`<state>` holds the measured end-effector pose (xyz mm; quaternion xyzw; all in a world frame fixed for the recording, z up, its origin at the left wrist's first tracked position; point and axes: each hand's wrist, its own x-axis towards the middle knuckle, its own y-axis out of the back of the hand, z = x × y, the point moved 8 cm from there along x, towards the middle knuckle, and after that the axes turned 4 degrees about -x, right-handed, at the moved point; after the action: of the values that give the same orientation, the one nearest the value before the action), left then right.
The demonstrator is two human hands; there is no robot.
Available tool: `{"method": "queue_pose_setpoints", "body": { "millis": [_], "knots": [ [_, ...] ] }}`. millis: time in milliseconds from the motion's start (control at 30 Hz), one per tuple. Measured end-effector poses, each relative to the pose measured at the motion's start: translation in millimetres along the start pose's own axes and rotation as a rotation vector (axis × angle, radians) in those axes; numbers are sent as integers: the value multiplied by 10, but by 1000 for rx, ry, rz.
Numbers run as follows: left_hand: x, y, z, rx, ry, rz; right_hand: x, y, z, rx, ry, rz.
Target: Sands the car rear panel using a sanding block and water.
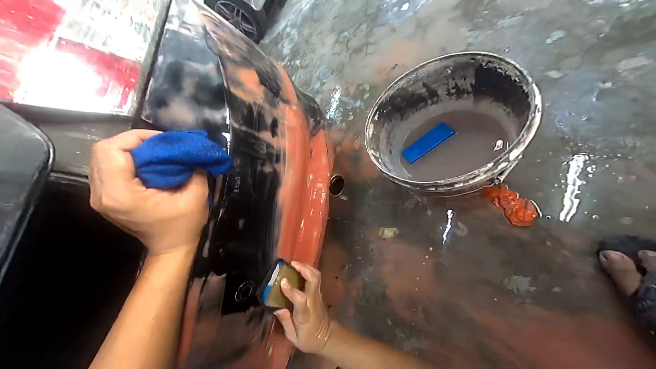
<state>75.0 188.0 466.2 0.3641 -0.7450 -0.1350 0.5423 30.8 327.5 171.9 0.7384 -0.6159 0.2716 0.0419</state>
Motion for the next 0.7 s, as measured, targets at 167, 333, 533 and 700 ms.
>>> {"method": "queue_pose_setpoints", "body": {
  "millis": [167,333,533,700],
  "knots": [
    [3,-5,-40,2,30,-9,2026,120,466,59,-32,92],
    [-31,19,-26,22,33,-9,2698,179,470,-51,-346,-52],
    [14,-4,-39,62,44,-1,2533,162,347,-45,-98,31],
    [7,-21,-41,75,74,-48,2824,157,345,-123,-279,-41]
  ]
}}
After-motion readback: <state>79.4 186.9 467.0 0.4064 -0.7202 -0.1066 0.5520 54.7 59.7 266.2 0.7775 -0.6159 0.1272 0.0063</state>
